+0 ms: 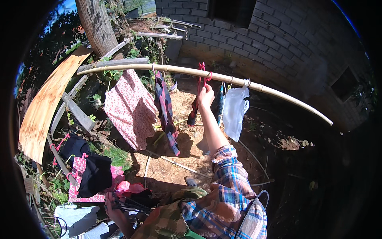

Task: The person hangs various garments on a bamboo clothesline using plastic hangers. They place shirts, pants, and other items one by one, then walk to a second line to hang additional pieces and adjust spacing.

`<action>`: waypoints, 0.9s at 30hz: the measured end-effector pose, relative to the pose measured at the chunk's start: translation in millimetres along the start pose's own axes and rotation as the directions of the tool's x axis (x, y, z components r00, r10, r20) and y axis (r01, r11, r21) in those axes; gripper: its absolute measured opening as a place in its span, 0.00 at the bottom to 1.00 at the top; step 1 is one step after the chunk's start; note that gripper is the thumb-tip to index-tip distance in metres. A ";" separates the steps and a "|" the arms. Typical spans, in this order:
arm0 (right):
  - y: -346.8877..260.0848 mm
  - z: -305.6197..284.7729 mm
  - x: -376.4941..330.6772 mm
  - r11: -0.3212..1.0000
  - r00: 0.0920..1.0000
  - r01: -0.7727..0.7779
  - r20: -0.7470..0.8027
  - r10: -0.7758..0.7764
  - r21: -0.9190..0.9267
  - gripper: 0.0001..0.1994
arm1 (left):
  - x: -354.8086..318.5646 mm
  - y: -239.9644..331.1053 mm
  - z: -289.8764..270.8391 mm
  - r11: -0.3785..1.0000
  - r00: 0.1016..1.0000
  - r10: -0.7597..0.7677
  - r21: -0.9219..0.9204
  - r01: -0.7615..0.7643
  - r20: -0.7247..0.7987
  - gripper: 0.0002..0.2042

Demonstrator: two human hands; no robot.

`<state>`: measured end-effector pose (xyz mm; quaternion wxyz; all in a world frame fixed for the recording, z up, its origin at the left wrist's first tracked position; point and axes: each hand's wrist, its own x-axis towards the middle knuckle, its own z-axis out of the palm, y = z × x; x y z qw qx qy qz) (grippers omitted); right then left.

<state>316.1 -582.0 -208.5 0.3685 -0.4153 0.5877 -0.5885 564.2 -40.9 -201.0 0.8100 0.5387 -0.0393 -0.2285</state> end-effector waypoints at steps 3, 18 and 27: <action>-4.4 -3.5 -9.0 0.995 0.999 0.046 0.006 -0.047 0.089 0.12 | -0.9 -5.5 9.1 0.997 0.999 -0.002 0.073 0.004 -0.033 0.19; -107.7 -212.5 -115.6 0.980 0.949 -0.196 0.255 0.183 0.025 0.14 | 9.0 -17.8 54.5 0.990 0.994 -0.077 0.122 0.067 0.082 0.21; -108.6 -331.3 -41.6 0.594 0.980 0.175 0.081 -0.182 -0.786 0.11 | 3.6 -2.3 107.3 0.899 0.971 0.108 0.396 -0.187 0.214 0.19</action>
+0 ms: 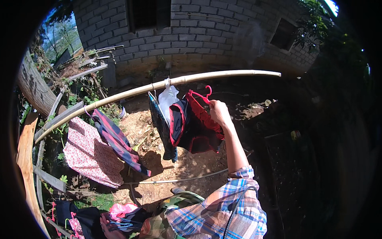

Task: The person hangs various garments on a bamboo clothesline using plastic hangers. They place shirts, pants, and other items one by one, then walk to a second line to hang additional pieces and adjust spacing.

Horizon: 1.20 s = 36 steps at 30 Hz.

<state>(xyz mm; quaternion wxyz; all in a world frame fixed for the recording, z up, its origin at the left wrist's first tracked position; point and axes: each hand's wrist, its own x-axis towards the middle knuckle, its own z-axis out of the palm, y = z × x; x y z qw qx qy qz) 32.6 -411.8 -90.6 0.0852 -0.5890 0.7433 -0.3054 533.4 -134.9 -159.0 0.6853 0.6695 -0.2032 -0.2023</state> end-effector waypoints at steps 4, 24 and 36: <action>38.2 -15.5 25.2 1.000 0.993 0.023 -0.120 -0.021 0.019 0.10 | 6.5 -4.5 -4.0 0.998 0.998 0.041 -0.038 -0.039 0.039 0.18; 30.9 48.8 76.5 0.992 0.957 0.089 -0.269 -0.110 -0.090 0.11 | -4.0 0.9 7.9 0.968 1.000 0.003 0.252 -0.009 0.024 0.17; -17.4 29.0 105.2 0.933 0.856 0.358 0.382 -0.347 0.046 0.11 | -1.2 6.1 10.9 0.985 0.988 0.119 0.113 -0.130 0.102 0.16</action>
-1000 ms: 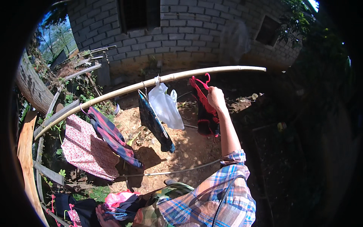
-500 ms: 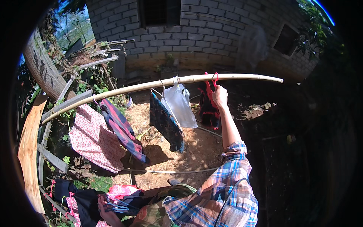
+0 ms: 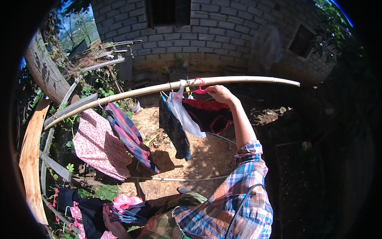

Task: The person hangs various garments on a bamboo clothesline using plastic hangers. They place shirts, pants, and other items one by one, then walk to a second line to hang additional pieces and adjust spacing.

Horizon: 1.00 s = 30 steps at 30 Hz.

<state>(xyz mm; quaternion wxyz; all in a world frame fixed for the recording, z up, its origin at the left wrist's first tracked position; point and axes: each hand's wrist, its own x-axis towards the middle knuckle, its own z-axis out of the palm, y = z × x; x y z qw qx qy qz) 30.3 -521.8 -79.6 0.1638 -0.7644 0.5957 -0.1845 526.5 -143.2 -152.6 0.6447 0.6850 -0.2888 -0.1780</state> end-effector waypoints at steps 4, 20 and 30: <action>-2.9 1.5 21.1 0.985 0.985 0.170 0.038 -0.169 -0.020 0.12 | 4.2 -16.1 -5.6 0.918 0.970 -0.239 -0.336 0.210 -0.046 0.19; -7.6 74.5 12.7 0.995 0.921 0.080 -0.378 -0.097 -0.060 0.12 | 7.6 -38.9 -1.3 0.881 0.950 -0.309 -0.361 0.307 0.055 0.17; -40.9 65.4 6.5 0.994 0.892 0.047 -0.444 -0.085 -0.097 0.15 | 16.7 -33.2 -10.4 0.835 0.946 -0.305 -0.449 0.319 0.106 0.12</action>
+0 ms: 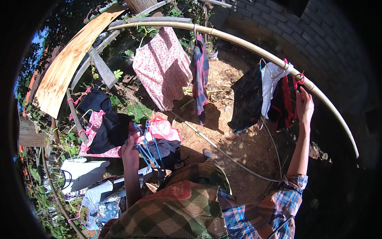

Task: The person hangs various garments on a bamboo clothesline using plastic hangers. They place shirts, pants, and other items one by one, then walk to a second line to hang additional pieces and adjust spacing.

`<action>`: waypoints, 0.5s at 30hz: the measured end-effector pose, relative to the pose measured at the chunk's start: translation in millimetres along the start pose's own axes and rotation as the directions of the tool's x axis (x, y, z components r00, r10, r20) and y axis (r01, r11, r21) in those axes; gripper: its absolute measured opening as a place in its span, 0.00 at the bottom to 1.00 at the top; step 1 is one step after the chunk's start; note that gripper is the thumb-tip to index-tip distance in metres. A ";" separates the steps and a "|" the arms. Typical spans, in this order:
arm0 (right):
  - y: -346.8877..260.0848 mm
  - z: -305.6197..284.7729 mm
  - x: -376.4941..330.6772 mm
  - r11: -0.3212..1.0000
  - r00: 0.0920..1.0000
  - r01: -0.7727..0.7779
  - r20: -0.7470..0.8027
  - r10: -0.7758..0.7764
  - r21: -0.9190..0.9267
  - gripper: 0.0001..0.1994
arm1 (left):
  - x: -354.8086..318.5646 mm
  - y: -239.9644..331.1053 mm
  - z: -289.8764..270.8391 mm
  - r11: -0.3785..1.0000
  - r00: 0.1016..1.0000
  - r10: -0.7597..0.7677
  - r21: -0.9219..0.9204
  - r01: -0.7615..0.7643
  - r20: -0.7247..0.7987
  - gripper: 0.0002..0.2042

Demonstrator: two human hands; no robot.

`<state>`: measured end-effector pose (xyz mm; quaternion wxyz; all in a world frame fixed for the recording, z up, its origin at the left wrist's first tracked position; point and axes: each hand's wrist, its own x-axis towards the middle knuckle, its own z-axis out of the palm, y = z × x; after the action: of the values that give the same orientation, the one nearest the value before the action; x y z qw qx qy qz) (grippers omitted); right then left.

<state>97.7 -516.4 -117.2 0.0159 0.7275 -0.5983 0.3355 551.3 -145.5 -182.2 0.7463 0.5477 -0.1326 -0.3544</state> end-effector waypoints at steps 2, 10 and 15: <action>-30.5 -7.8 -9.7 0.992 0.961 0.117 -0.256 -0.103 0.039 0.12 | 0.6 1.8 -2.2 1.000 0.999 -0.003 0.022 0.002 0.039 0.16; -225.4 73.9 -171.8 0.695 0.771 -0.180 0.538 -0.339 0.696 0.09 | -4.4 6.2 10.3 0.960 0.905 0.006 0.252 -0.125 0.426 0.17; -287.6 113.0 -216.5 0.552 0.753 -0.328 0.565 -0.337 0.766 0.11 | -15.2 18.8 6.9 0.845 0.702 0.154 0.276 -0.458 0.695 0.18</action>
<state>391.4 -296.6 -205.7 -0.5408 0.7147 -0.3282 0.2985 543.6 -137.5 -159.6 0.5627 0.5099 -0.5484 -0.3502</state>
